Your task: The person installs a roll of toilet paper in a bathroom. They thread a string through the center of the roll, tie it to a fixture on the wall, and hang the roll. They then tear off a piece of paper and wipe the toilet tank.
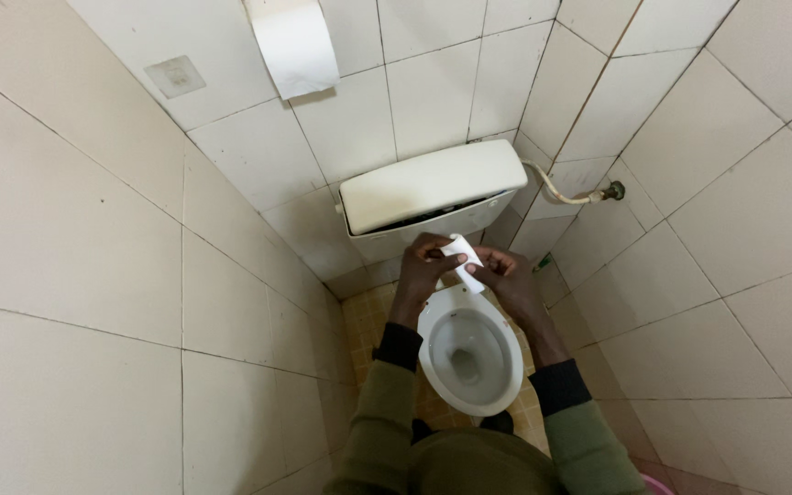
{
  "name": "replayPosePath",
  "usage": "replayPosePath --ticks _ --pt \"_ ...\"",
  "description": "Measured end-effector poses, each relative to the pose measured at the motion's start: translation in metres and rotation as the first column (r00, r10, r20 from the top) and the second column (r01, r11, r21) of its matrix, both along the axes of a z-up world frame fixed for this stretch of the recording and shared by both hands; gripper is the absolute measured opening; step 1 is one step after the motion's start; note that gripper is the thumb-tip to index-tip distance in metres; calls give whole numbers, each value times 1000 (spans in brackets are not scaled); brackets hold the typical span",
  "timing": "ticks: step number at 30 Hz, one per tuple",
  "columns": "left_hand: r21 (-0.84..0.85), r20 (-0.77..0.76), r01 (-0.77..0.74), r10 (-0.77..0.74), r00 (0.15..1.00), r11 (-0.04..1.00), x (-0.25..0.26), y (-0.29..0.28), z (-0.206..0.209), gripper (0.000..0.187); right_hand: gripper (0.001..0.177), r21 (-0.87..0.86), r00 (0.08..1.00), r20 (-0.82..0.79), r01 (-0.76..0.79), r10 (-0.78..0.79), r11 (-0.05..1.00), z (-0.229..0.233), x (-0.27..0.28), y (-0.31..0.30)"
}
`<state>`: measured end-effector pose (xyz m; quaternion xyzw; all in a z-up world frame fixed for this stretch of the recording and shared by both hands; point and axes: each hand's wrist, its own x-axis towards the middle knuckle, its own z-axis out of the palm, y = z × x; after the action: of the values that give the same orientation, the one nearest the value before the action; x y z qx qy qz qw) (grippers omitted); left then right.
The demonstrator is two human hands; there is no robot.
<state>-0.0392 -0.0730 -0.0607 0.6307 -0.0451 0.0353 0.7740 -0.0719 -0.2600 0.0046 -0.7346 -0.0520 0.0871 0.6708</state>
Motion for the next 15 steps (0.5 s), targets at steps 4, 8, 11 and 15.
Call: replayPosePath --ticks 4,8,11,15 --pt "-86 36 34 -31 999 996 -1 2 7 26 28 109 999 -39 -17 21 994 -6 1 1" --pt "-17 -59 18 -19 998 1000 -10 1 25 27 23 66 999 -33 -23 25 998 -11 1 4" --pt "-19 -62 -37 36 997 999 -17 2 39 33 19 72 999 -34 -4 6 997 -13 -1 8" --pt "-16 -119 -20 18 993 1000 -21 7 50 28 24 126 995 -70 78 -69 989 -16 -2 15"
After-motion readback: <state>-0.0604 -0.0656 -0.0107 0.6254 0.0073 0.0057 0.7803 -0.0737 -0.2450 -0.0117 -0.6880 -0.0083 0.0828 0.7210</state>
